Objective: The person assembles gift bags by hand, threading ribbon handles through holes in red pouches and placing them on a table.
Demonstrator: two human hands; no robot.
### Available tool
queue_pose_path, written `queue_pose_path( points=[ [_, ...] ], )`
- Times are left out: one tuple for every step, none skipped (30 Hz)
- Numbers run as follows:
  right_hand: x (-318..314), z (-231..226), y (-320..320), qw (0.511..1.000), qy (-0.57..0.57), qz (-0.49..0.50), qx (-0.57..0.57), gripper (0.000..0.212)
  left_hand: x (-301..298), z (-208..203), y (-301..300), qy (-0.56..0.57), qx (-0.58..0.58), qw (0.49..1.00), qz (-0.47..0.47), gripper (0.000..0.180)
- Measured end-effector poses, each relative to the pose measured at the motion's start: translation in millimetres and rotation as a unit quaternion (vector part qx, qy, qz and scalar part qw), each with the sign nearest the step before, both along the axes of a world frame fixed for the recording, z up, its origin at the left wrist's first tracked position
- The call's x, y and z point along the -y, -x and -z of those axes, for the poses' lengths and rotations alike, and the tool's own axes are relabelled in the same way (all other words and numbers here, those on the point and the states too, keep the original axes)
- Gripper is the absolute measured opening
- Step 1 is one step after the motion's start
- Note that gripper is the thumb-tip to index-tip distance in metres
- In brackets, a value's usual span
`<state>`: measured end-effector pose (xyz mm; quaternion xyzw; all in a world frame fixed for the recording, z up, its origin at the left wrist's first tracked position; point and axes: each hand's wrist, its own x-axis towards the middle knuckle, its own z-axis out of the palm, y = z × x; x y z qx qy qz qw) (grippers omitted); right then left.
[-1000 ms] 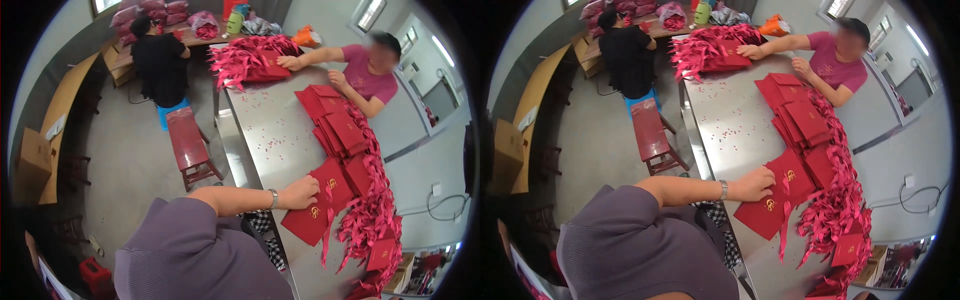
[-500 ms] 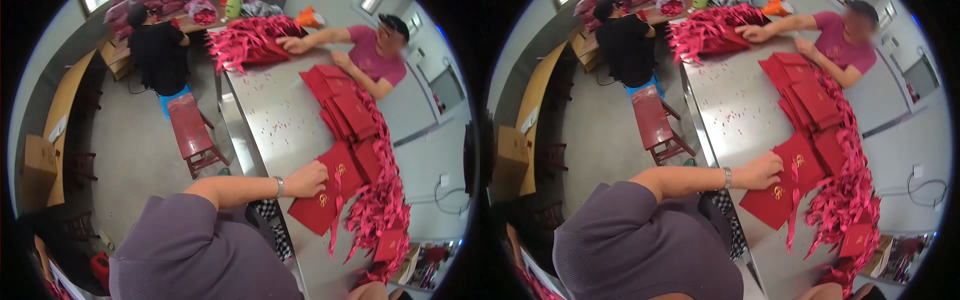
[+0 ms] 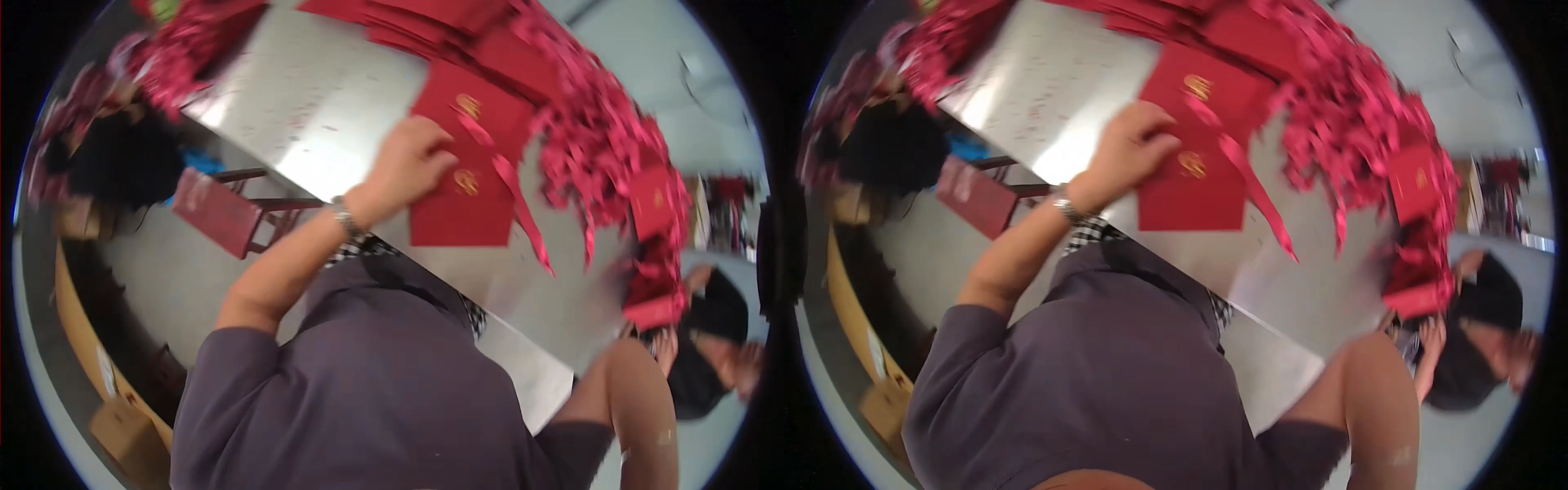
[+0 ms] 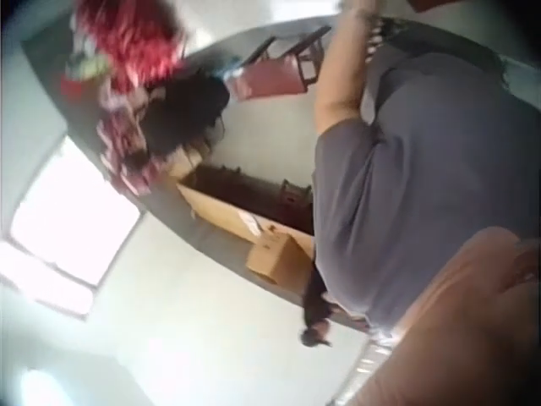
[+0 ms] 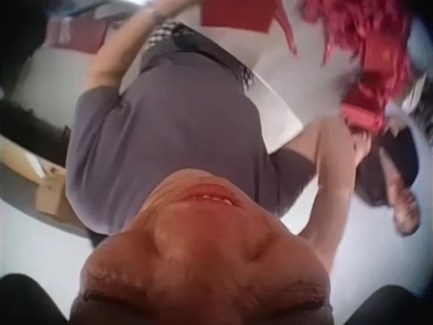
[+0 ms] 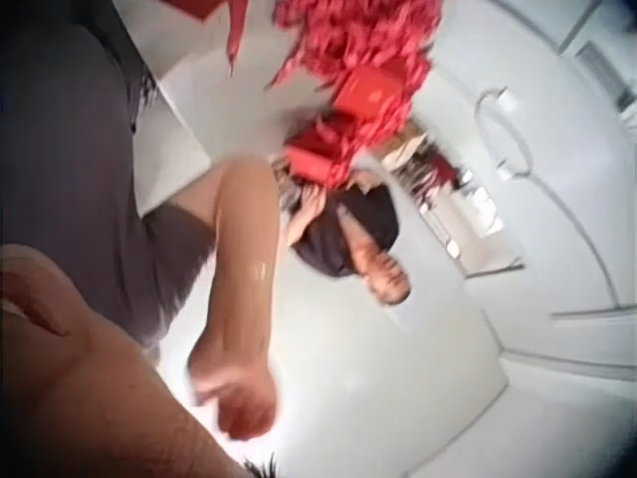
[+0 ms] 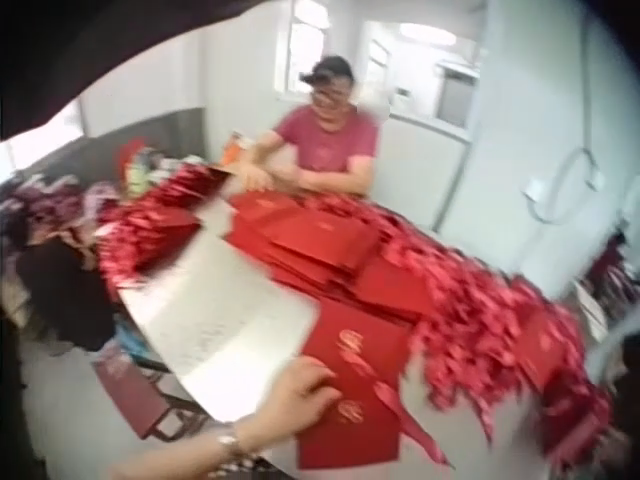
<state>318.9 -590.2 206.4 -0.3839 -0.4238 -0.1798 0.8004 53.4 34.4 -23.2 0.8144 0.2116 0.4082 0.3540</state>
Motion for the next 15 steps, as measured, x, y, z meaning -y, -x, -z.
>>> queue_pose_path(
  points=[
    [-110, 16, 33, 0.999, 0.020, 0.024, -0.017, 0.033, 1, -5, 3, 0.042, -0.011, 0.999, -0.011, 0.018],
    [-181, 18, 68, 0.996, 0.049, 0.074, -0.019, 0.034, -2, -14, -1, 0.055, -0.026, 0.998, 0.008, 0.018],
    [-211, 26, 73, 0.992, 0.065, 0.101, -0.030, 0.035, -5, -25, 0, 0.038, -0.050, 0.998, 0.023, 0.018],
    [-334, 73, 104, 0.989, 0.069, 0.123, -0.050, 0.036, -6, -27, -8, 0.033, -0.067, 0.996, 0.042, 0.018],
    [-330, 72, 103, 0.986, 0.080, 0.134, -0.057, 0.037, -11, -27, -6, 0.063, -0.073, 0.994, 0.054, 0.018],
    [-353, 86, 106, 0.966, 0.248, 0.062, -0.038, 0.028, -12, -29, -6, 0.087, -0.087, 0.990, 0.061, 0.018],
    [-381, 112, 108, 0.913, 0.405, -0.026, -0.023, 0.029, -13, -27, -1, 0.115, -0.113, 0.986, 0.053, 0.019],
    [-380, 139, 100, 0.884, 0.460, -0.046, -0.075, 0.034, -15, -29, 2, 0.126, -0.113, 0.984, 0.062, 0.019],
    [-371, 162, 85, 0.827, 0.562, -0.008, 0.000, 0.035, -15, -31, 4, 0.136, -0.112, 0.982, 0.071, 0.019],
    [-367, 173, 81, 0.798, 0.602, -0.010, 0.003, 0.036, -15, -36, 4, 0.135, -0.121, 0.980, 0.084, 0.019],
    [-364, 179, 80, 0.769, 0.640, -0.015, 0.004, 0.038, -13, -40, 6, 0.135, -0.122, 0.979, 0.090, 0.019],
    [-360, 181, 80, 0.769, 0.640, -0.010, 0.001, 0.038, -11, -45, 7, 0.162, -0.138, 0.974, 0.077, 0.018],
    [-355, 182, 80, 0.746, 0.664, 0.001, 0.042, 0.037, -8, -49, 8, 0.188, -0.152, 0.968, 0.064, 0.017],
    [-353, 187, 79, 0.720, 0.690, 0.008, 0.080, 0.037, -7, -50, 7, 0.187, -0.161, 0.967, 0.062, 0.015],
    [-352, 192, 79, 0.718, 0.692, 0.009, 0.074, 0.037, -8, -46, 6, 0.190, -0.165, 0.966, 0.067, 0.015]
  ],
)
